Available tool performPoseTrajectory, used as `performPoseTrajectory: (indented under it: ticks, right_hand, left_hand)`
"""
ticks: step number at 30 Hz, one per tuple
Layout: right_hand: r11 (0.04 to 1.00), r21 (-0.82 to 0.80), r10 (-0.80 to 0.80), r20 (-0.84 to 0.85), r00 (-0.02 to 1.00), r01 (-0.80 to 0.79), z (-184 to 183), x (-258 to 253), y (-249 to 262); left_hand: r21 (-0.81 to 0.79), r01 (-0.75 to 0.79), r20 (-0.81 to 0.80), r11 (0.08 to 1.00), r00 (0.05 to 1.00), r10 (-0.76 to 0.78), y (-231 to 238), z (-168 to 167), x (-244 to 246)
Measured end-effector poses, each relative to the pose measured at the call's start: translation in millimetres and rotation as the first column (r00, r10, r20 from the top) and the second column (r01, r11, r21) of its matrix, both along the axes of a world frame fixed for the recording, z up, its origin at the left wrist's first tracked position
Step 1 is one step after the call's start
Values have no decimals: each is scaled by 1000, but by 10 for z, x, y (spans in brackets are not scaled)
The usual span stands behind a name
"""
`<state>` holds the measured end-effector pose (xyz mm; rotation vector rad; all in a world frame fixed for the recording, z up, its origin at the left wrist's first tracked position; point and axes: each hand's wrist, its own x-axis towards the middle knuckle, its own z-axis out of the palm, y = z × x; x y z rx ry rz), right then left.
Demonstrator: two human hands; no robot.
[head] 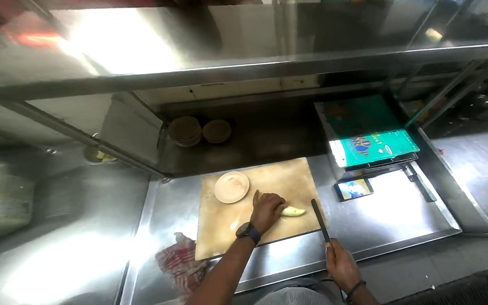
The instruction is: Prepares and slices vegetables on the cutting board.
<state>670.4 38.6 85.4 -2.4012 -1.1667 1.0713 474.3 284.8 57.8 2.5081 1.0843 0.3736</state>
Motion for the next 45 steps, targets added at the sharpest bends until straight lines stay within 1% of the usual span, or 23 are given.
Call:
performPoseTrajectory:
  ticks: [3, 6, 7, 10, 14, 16, 19, 21, 23, 25, 27, 28, 29, 32, 34, 37, 40, 43, 45]
  right_hand:
    - [1000, 10, -1, 1, 1000, 1, -17, -11, -24]
    - [1000, 18, 3, 0, 1000, -3, 10, -31, -16]
    - [1000, 17, 2, 0, 1000, -2, 22, -33, -11]
    - [1000, -3, 11, 8, 1000, -11, 40, -28, 5]
    - [1000, -4, 27, 1, 1000, -27, 36, -41, 0]
    - [999, -11, 31, -9, 999, -31, 27, -46, 17]
    - [999, -21, 34, -29, 999, -35, 8, -82, 32]
    - [999, -14, 32, -35, 999, -32, -3, -91, 45]
    - [1000, -5, 31, -41, 999, -31, 10, -90, 59]
    - [999, -1, 32, -51, 998, -32, 27, -81, 67]
    - [999, 8, 32, -48, 998, -31, 25, -77, 73]
    - [999, 9, 34, -44, 998, -33, 28, -82, 73]
    - [999, 2, 38, -38, 999, -38, 39, -89, 79]
    - [993, -85, 87, -1, 996, -86, 113, -112, 107]
    - [984, -141, 119, 29, 993, -113, 170, -117, 126]
    - [983, -132, 139, 89, 986, -127, 242, -141, 153]
    - [963, -160, 235, 113, 965, -216, 376, -204, 217]
    - [904, -271, 368, 99, 925, -331, 562, -268, 286]
    - [880, -321, 400, 103, 911, -350, 626, -306, 290]
  left_hand:
    - [14, 39, -69, 999, 997, -38, -34, 45, -5]
    - [26, 151, -178, 988, 973, -144, -99, 34, -87]
    - [18, 183, -185, 983, 967, -176, -126, 16, -135]
    - [-26, 220, -133, 975, 966, -221, -172, -43, -317]
    - [-49, 190, -39, 981, 981, -192, -231, -76, -436]
    - [-42, 190, -42, 981, 981, -191, -193, -88, -428]
    - [-63, 245, -92, 968, 964, -250, -17, 15, -335]
    - [-113, 303, -160, 946, 934, -318, 122, 139, -225]
    - [-225, 346, -258, 911, 880, -398, 217, 322, -105]
    - [-342, 353, -330, 871, 823, -463, 228, 454, -16]
    - [-401, 356, -356, 844, 788, -502, 237, 508, 35]
    - [-393, 362, -362, 845, 784, -504, 237, 525, 51]
    - [-352, 368, -367, 861, 791, -489, 236, 533, 63]
    - [-181, 297, -316, 938, 885, -342, 179, 498, 68]
    - [-148, 216, -246, 965, 937, -247, 71, 384, 49]
    - [-161, 125, -113, 979, 983, -144, -119, 201, -26]
    - [-149, 136, -59, 979, 987, -146, -170, 144, -98]
    - [-134, 164, -85, 977, 981, -176, -149, 163, -95]
    - [-128, 182, -96, 975, 976, -195, -124, 162, -80]
